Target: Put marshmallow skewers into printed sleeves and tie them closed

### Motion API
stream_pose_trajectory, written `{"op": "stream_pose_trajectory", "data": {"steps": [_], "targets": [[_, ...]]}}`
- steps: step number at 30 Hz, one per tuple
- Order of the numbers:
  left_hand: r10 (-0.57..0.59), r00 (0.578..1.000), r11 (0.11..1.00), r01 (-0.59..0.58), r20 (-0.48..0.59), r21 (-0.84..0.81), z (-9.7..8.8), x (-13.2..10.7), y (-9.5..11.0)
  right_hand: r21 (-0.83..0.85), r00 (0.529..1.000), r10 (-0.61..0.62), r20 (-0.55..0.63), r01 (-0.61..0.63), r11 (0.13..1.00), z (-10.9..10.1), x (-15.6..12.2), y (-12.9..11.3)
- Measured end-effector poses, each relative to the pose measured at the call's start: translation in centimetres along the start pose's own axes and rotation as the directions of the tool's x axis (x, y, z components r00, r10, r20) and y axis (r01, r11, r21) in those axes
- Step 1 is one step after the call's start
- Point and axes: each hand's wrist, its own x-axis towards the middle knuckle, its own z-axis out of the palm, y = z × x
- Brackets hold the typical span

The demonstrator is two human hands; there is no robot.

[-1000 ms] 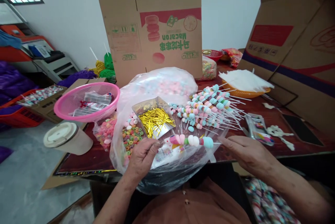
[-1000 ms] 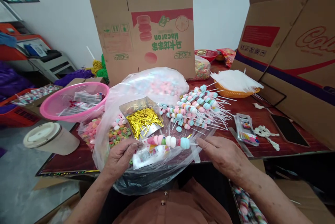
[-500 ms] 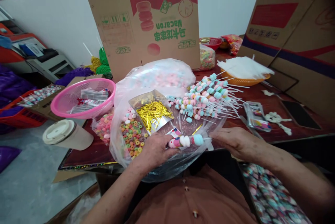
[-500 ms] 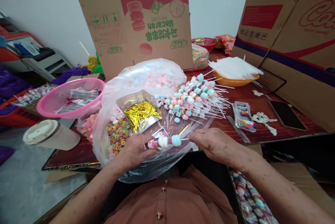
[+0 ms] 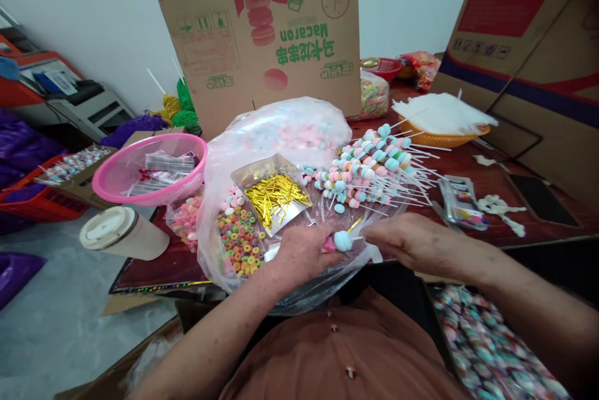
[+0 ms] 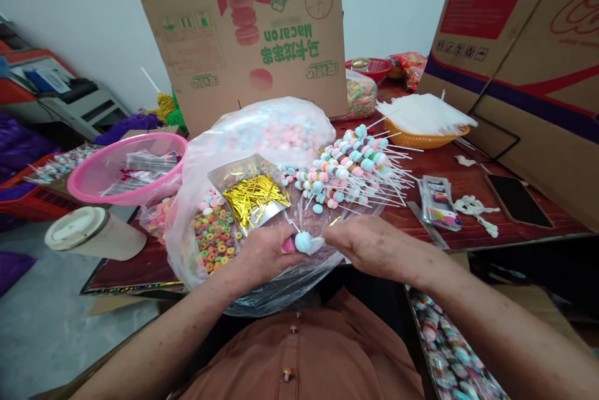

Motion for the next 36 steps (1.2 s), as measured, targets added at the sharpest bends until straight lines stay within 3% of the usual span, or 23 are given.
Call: {"op": "stream_pose_trajectory", "data": {"steps": [3, 7, 10, 13, 16, 19, 21, 22, 23, 26, 28, 30, 32, 34, 36], "targets": [[0.023, 0.999, 0.994, -0.026, 0.029, 0.102, 1.6, 0.9, 0.6, -0.038, 0.989, 0.042, 0.142, -0.037, 0.999, 2.5, 1.2, -0.7], [0.043, 0.994, 0.999, -0.041, 0.104, -0.026, 1.5, 0.9, 0.1, -0.026, 0.985, 0.123, 0.125, -0.12, 0.992, 4.6, 1.5, 0.1], [0.057, 0.992, 0.997, -0.051, 0.108, -0.056, 0.1, -0.3, -1.7, 0.124, 0.998, 0.049, 0.048, -0.054, 0.991, 4.2, 0.8, 1.1], [-0.025, 0.982, 1.0, 0.026, 0.188, -0.001, -0.7, -1.4, -3.1, 0.188, 1.0, -0.019, 0.023, 0.014, 0.982, 2.8, 0.2, 1.2], [0.007, 0.968, 0.962, 0.062, 0.25, -0.266, -0.9, -1.7, -3.0, 0.089, 0.996, -0.07, 0.051, 0.065, 0.994, 1.9, 0.1, 0.4], [0.085, 0.9, 0.794, 0.198, 0.427, -0.575, -0.8, -1.5, -2.0, -0.15, 0.986, -0.155, 0.064, 0.163, 0.975, 2.4, 0.4, -0.5], [0.089, 0.836, 0.718, 0.323, 0.542, -0.616, -0.6, -1.1, -1.3, -0.258, 0.974, -0.223, 0.045, 0.227, 0.939, 3.0, 0.5, -1.2], [0.085, 0.826, 0.707, 0.344, 0.557, -0.618, -0.5, -1.0, -1.1, -0.275, 0.969, -0.244, 0.032, 0.244, 0.93, 3.3, 0.6, -1.4], [0.082, 0.842, 0.712, 0.324, 0.533, -0.622, -0.3, -0.8, -1.0, -0.27, 0.966, -0.256, 0.02, 0.252, 0.929, 3.5, 0.6, -1.6], [0.114, 0.938, 0.756, 0.132, 0.328, -0.641, 0.3, -0.6, -1.1, -0.141, 0.969, -0.238, -0.063, 0.227, 0.964, 3.3, 0.6, -1.8], [0.144, 0.963, 0.787, 0.027, 0.227, -0.617, 0.6, -0.7, -1.2, -0.035, 0.97, -0.192, -0.15, 0.189, 0.981, 3.0, 0.7, -1.7], [0.125, 0.976, 0.859, -0.017, 0.178, -0.512, 1.2, -0.9, -1.0, -0.001, 0.978, -0.149, -0.149, 0.151, 0.989, 3.2, 1.0, -1.6], [0.016, 0.991, 0.948, 0.027, 0.134, -0.316, 2.1, -0.9, -0.7, -0.042, 0.991, -0.11, -0.077, 0.107, 0.993, 4.1, 1.7, -1.8], [-0.126, 0.988, 0.976, 0.138, 0.086, -0.166, 3.1, -1.0, -0.5, -0.063, 0.998, -0.054, -0.027, 0.052, 0.997, 5.5, 2.5, -1.9], [-0.181, 0.981, 0.97, 0.19, 0.074, -0.148, 3.4, -1.2, -0.9, 0.009, 1.0, -0.011, 0.004, 0.011, 1.0, 6.6, 3.3, -1.6]]}}
